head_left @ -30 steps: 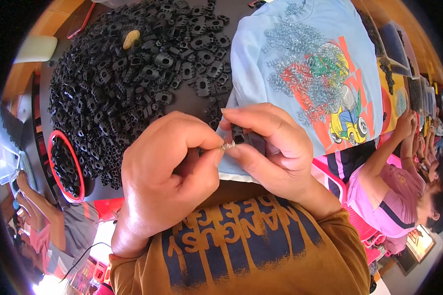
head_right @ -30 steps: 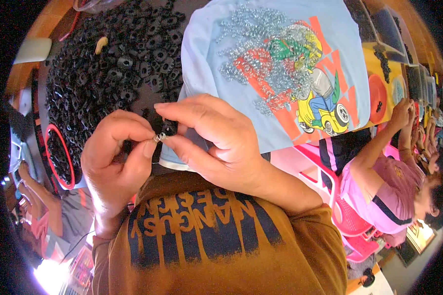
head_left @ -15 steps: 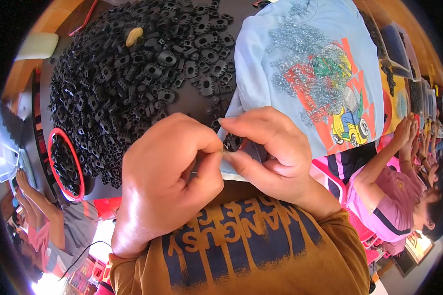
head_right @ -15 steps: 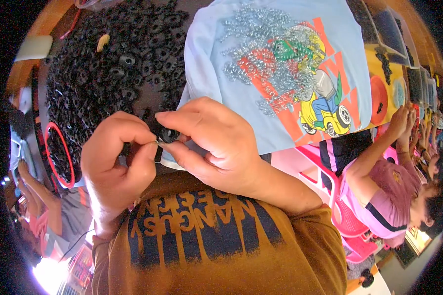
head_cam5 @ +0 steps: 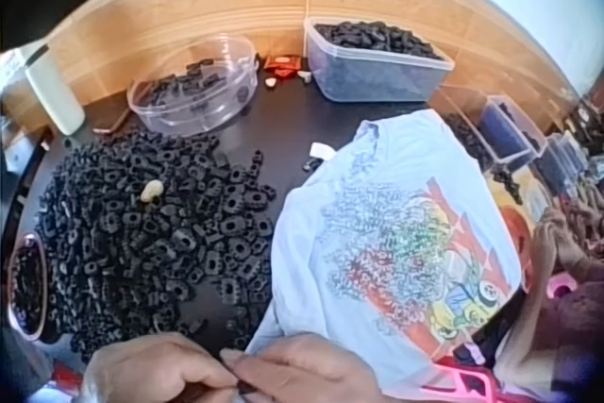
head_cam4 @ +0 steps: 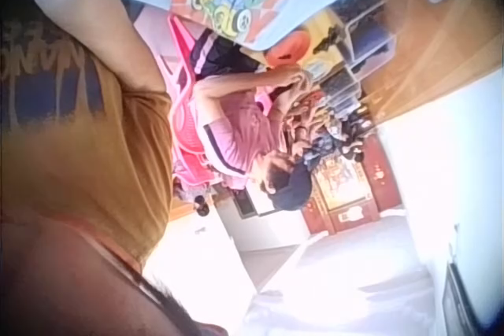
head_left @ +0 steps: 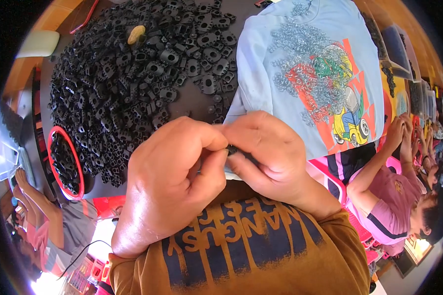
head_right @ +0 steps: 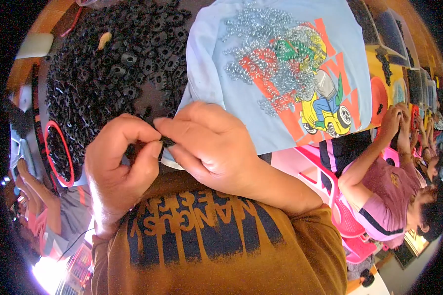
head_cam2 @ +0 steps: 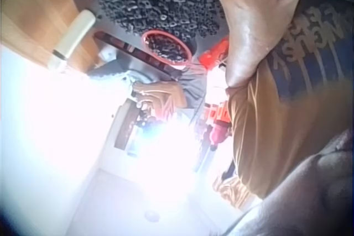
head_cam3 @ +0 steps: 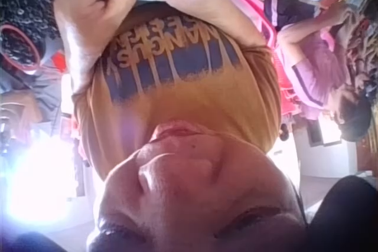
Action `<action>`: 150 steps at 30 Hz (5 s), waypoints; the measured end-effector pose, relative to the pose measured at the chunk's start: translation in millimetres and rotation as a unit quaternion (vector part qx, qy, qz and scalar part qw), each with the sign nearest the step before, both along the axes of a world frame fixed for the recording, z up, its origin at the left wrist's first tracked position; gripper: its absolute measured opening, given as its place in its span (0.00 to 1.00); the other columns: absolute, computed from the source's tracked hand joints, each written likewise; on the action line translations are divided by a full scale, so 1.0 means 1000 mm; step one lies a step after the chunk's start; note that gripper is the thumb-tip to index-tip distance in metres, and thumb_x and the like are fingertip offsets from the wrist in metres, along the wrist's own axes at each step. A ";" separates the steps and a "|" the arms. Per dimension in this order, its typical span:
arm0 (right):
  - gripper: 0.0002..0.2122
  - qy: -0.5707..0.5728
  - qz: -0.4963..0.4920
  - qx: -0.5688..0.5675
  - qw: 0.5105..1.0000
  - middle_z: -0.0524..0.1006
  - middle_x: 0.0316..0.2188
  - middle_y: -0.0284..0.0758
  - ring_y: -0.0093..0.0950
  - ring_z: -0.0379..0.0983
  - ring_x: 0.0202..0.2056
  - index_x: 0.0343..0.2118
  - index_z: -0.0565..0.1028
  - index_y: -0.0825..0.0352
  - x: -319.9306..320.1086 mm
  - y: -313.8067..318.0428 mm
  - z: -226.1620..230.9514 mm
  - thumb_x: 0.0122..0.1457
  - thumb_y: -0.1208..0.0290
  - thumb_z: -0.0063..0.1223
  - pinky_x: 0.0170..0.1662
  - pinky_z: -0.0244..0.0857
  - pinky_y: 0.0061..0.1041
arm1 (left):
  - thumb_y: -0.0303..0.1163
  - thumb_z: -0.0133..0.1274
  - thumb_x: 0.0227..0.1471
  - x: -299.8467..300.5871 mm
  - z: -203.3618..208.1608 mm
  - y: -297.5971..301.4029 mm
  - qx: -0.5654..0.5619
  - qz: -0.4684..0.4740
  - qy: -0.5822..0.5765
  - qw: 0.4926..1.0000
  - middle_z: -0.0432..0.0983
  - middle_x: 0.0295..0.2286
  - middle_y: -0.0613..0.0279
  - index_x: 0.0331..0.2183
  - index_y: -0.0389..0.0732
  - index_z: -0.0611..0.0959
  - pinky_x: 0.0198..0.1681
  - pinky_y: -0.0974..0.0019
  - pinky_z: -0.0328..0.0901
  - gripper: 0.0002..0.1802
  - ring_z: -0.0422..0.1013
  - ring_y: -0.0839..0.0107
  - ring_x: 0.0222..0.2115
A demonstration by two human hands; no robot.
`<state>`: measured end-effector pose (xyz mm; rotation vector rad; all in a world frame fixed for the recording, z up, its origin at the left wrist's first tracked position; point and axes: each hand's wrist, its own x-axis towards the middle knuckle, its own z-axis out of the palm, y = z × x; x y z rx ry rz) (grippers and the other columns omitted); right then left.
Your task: Assembling small black plastic fasteners or clips by hand at a workbench.
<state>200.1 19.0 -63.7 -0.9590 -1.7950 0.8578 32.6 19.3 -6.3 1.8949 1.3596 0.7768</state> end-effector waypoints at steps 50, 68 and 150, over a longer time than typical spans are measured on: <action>0.14 0.072 0.031 -0.064 0.995 0.73 0.23 0.34 0.25 0.68 0.20 0.37 0.77 0.68 0.005 0.000 0.002 0.44 0.81 0.61 0.22 0.60 0.21 | 0.26 0.49 0.56 -0.007 -0.012 -0.005 -0.108 0.065 -0.263 0.956 0.68 0.30 0.66 0.38 0.33 0.80 0.31 0.80 0.58 0.09 0.61 0.82 0.27; 0.10 0.092 0.027 -0.091 0.991 0.72 0.19 0.32 0.23 0.69 0.19 0.31 0.76 0.67 0.007 -0.001 0.004 0.44 0.77 0.65 0.21 0.61 0.21 | 0.25 0.51 0.50 0.003 -0.008 -0.005 -0.169 0.052 -0.314 0.933 0.68 0.32 0.63 0.35 0.33 0.79 0.29 0.79 0.57 0.09 0.61 0.81 0.25; 0.07 0.238 0.019 -0.221 0.946 0.77 0.30 0.36 0.20 0.72 0.30 0.36 0.76 0.73 0.009 -0.008 0.006 0.56 0.77 0.56 0.33 0.65 0.19 | 0.21 0.59 0.31 0.008 -0.028 0.002 0.230 -0.034 0.040 0.972 0.73 0.30 0.60 0.43 0.32 0.77 0.34 0.61 0.62 0.29 0.69 0.66 0.27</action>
